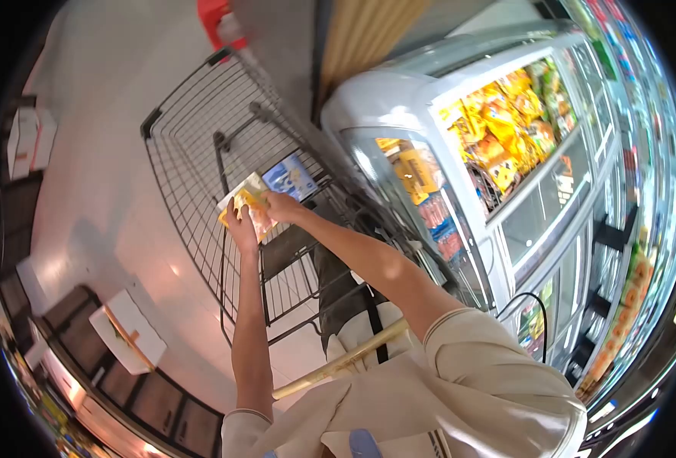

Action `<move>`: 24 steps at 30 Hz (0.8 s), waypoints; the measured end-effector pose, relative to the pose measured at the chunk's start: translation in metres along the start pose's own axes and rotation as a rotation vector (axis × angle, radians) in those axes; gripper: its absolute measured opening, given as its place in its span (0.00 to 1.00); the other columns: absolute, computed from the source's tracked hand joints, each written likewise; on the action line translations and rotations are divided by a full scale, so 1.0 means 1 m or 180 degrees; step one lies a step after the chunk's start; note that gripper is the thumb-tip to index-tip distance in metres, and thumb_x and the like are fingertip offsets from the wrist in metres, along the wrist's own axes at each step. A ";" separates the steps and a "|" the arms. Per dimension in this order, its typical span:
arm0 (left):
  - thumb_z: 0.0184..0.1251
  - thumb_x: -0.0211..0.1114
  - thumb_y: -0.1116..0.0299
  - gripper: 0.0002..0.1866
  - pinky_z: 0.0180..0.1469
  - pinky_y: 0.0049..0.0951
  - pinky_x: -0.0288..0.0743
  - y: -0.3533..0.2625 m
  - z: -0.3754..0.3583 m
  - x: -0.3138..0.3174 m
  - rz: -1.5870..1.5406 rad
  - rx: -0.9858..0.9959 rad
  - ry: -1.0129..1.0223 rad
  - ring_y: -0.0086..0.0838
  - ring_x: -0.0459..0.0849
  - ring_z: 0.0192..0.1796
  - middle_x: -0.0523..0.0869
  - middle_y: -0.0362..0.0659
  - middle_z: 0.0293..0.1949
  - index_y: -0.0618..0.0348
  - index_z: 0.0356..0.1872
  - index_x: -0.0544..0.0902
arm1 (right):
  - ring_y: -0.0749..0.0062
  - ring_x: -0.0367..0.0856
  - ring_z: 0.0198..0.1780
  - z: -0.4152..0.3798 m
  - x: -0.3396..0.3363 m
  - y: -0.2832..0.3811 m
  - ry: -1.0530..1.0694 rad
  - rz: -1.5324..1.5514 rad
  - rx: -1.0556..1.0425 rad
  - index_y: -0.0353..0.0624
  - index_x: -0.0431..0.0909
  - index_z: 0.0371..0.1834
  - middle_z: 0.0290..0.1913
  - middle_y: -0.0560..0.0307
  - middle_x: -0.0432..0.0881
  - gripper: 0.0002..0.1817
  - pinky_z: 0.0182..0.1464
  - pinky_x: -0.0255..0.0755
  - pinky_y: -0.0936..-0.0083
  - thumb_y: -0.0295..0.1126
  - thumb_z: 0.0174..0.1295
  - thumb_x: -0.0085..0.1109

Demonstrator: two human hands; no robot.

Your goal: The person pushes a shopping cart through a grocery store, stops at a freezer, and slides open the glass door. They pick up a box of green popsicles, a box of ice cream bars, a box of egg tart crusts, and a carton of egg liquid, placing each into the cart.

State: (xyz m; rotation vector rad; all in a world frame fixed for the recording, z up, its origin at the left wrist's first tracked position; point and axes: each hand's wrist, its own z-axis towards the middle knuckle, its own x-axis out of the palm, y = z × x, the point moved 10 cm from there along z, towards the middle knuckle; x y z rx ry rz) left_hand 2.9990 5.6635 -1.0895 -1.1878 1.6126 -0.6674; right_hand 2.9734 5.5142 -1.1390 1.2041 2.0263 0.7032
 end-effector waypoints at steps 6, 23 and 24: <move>0.80 0.57 0.70 0.15 0.61 0.32 0.75 -0.173 -0.081 0.091 -0.0822 0.0490 0.1061 0.34 0.81 0.60 0.81 0.47 0.59 0.61 0.62 0.81 | 0.62 0.88 0.49 -0.153 -0.144 0.073 -0.0923 0.0811 -0.0942 0.37 0.77 0.61 0.48 0.47 0.88 0.16 0.52 0.79 0.66 0.29 0.73 0.54; 0.72 0.62 0.59 0.31 0.75 0.45 0.65 -0.287 -0.192 0.521 0.1434 0.1687 0.2134 0.55 0.74 0.71 0.72 0.64 0.70 0.71 0.69 0.71 | 0.71 0.77 0.46 -0.243 -0.385 -0.297 -0.3668 0.4667 0.0839 0.45 0.65 0.68 0.51 0.53 0.77 0.22 0.46 0.82 0.67 0.32 0.72 0.55; 0.71 0.63 0.57 0.35 0.76 0.45 0.64 -0.273 -0.167 0.539 0.1696 0.1269 0.2064 0.54 0.71 0.74 0.69 0.65 0.73 0.72 0.72 0.68 | 0.69 0.77 0.48 -0.220 -0.371 -0.313 -0.3647 0.4972 0.1010 0.45 0.64 0.69 0.52 0.51 0.76 0.24 0.47 0.82 0.64 0.31 0.72 0.55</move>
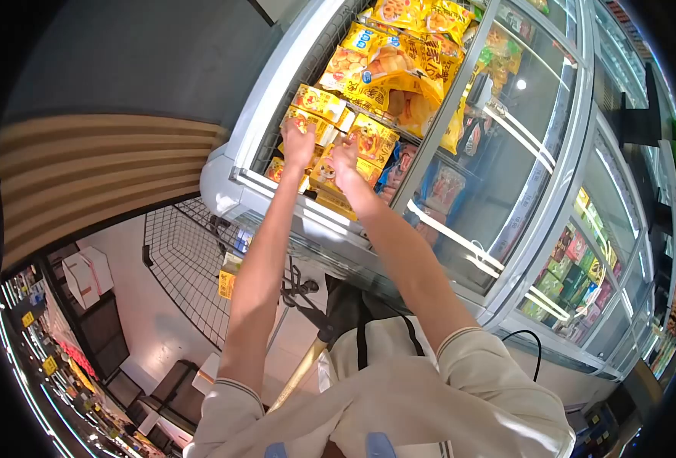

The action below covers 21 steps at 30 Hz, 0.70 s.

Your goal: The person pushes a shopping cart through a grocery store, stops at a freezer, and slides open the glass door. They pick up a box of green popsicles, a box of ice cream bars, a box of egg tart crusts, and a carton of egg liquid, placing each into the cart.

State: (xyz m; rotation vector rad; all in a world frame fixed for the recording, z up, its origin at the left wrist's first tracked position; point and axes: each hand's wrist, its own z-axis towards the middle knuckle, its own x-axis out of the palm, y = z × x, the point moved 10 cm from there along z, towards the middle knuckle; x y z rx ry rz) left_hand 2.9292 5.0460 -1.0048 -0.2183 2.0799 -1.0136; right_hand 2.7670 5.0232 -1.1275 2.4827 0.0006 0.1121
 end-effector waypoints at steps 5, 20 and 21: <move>0.71 0.61 0.50 0.44 0.81 0.44 0.58 0.073 0.086 0.033 0.0698 -0.0743 0.0313 0.51 0.60 0.81 0.60 0.64 0.79 0.69 0.79 0.58 | 0.56 0.79 0.63 0.067 0.020 -0.035 -0.0575 -0.1885 -0.1286 0.34 0.67 0.67 0.63 0.37 0.75 0.24 0.48 0.83 0.57 0.34 0.73 0.58; 0.64 0.63 0.39 0.49 0.80 0.44 0.58 0.059 0.067 0.043 0.1319 -0.0486 0.0945 0.57 0.68 0.75 0.70 0.64 0.72 0.75 0.72 0.66 | 0.48 0.83 0.55 0.042 -0.007 0.002 -0.0986 -0.1277 -0.0643 0.32 0.71 0.58 0.54 0.35 0.83 0.27 0.58 0.74 0.57 0.50 0.75 0.56; 0.64 0.63 0.37 0.50 0.80 0.44 0.57 0.050 0.057 0.039 0.1186 -0.0276 0.0909 0.58 0.67 0.75 0.68 0.66 0.73 0.76 0.71 0.67 | 0.48 0.83 0.55 0.035 -0.012 0.012 -0.1224 -0.1466 -0.0953 0.33 0.71 0.58 0.54 0.35 0.83 0.28 0.58 0.73 0.57 0.51 0.75 0.56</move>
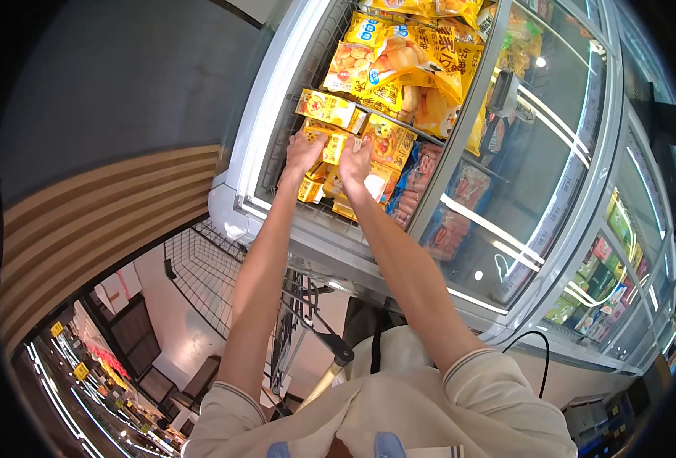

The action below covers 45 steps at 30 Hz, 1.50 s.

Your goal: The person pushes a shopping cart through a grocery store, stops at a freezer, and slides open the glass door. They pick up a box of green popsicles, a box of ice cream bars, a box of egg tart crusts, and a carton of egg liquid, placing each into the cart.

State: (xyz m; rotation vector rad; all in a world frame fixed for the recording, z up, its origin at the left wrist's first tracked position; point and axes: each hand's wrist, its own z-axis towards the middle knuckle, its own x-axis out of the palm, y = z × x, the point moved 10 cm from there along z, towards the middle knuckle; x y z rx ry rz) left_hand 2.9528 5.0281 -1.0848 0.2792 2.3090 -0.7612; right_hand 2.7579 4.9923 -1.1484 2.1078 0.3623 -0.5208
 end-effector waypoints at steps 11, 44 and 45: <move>0.75 0.70 0.60 0.27 0.60 0.31 0.74 -0.084 -0.296 -0.107 -0.3418 0.0867 -0.0641 0.28 0.77 0.60 0.79 0.47 0.56 0.60 0.66 0.70 | 0.76 0.84 0.52 -0.155 -0.237 0.243 0.1585 0.1092 -0.1740 0.40 0.73 0.59 0.52 0.55 0.84 0.27 0.54 0.79 0.74 0.32 0.60 0.78; 0.62 0.77 0.65 0.40 0.68 0.34 0.72 -0.085 -0.598 -0.126 -0.4546 0.1869 -0.1473 0.31 0.78 0.65 0.76 0.49 0.62 0.65 0.71 0.64 | 0.69 0.80 0.63 -0.411 -0.365 0.225 0.3962 0.1950 -0.1920 0.33 0.60 0.77 0.61 0.46 0.82 0.47 0.69 0.70 0.67 0.42 0.58 0.73; 0.62 0.77 0.65 0.40 0.68 0.34 0.72 -0.087 -0.599 -0.126 -0.4512 0.1932 -0.1493 0.32 0.78 0.65 0.76 0.49 0.62 0.65 0.71 0.64 | 0.69 0.80 0.64 -0.412 -0.369 0.226 0.3984 0.1914 -0.1974 0.32 0.60 0.77 0.61 0.46 0.81 0.47 0.70 0.70 0.67 0.41 0.58 0.73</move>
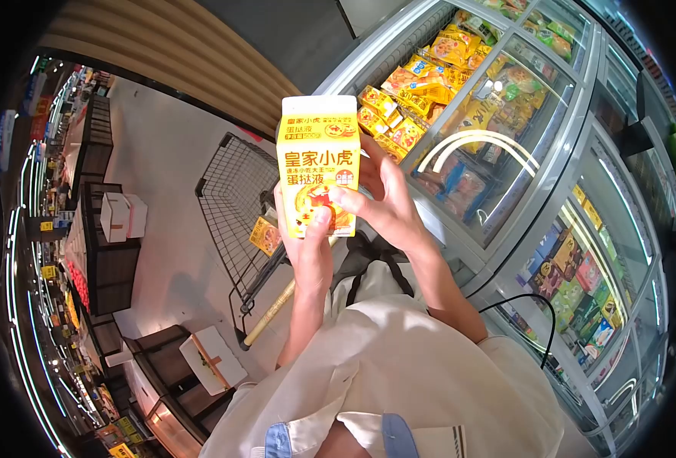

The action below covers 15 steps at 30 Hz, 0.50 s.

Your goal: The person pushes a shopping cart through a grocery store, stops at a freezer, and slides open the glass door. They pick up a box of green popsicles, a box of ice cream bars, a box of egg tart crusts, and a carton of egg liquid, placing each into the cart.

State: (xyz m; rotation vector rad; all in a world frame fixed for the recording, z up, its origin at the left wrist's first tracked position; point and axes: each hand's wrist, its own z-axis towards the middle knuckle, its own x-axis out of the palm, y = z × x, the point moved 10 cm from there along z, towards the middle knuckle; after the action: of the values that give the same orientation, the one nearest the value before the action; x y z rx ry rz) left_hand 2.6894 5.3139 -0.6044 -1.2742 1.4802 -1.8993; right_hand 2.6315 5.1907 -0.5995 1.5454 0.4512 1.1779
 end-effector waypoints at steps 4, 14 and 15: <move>0.60 0.78 0.63 0.42 0.68 0.35 0.73 0.002 -0.003 0.006 0.0055 0.0103 0.0118 0.33 0.77 0.65 0.76 0.50 0.60 0.65 0.70 0.64 | 0.68 0.78 0.66 -0.005 -0.003 0.013 0.0147 -0.0168 -0.0004 0.31 0.60 0.77 0.64 0.46 0.79 0.47 0.71 0.69 0.66 0.41 0.58 0.73; 0.57 0.81 0.66 0.43 0.67 0.36 0.74 -0.008 -0.004 0.019 0.0459 0.0170 0.0403 0.34 0.79 0.64 0.77 0.50 0.59 0.66 0.69 0.64 | 0.67 0.72 0.70 -0.006 -0.001 0.021 0.0143 0.0132 -0.0117 0.33 0.60 0.76 0.67 0.48 0.74 0.43 0.73 0.66 0.66 0.40 0.62 0.70; 0.57 0.81 0.66 0.43 0.67 0.36 0.74 -0.008 -0.004 0.017 0.0478 0.0170 0.0396 0.34 0.79 0.64 0.77 0.50 0.59 0.66 0.69 0.64 | 0.68 0.73 0.69 -0.007 0.001 0.020 0.0124 0.0154 -0.0126 0.34 0.60 0.76 0.66 0.48 0.74 0.42 0.72 0.66 0.66 0.40 0.62 0.70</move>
State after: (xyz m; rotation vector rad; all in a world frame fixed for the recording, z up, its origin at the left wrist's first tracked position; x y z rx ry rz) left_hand 2.6787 5.3056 -0.5903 -1.0075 1.5296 -1.9349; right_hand 2.6204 5.1877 -0.5820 1.5089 0.4161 1.2490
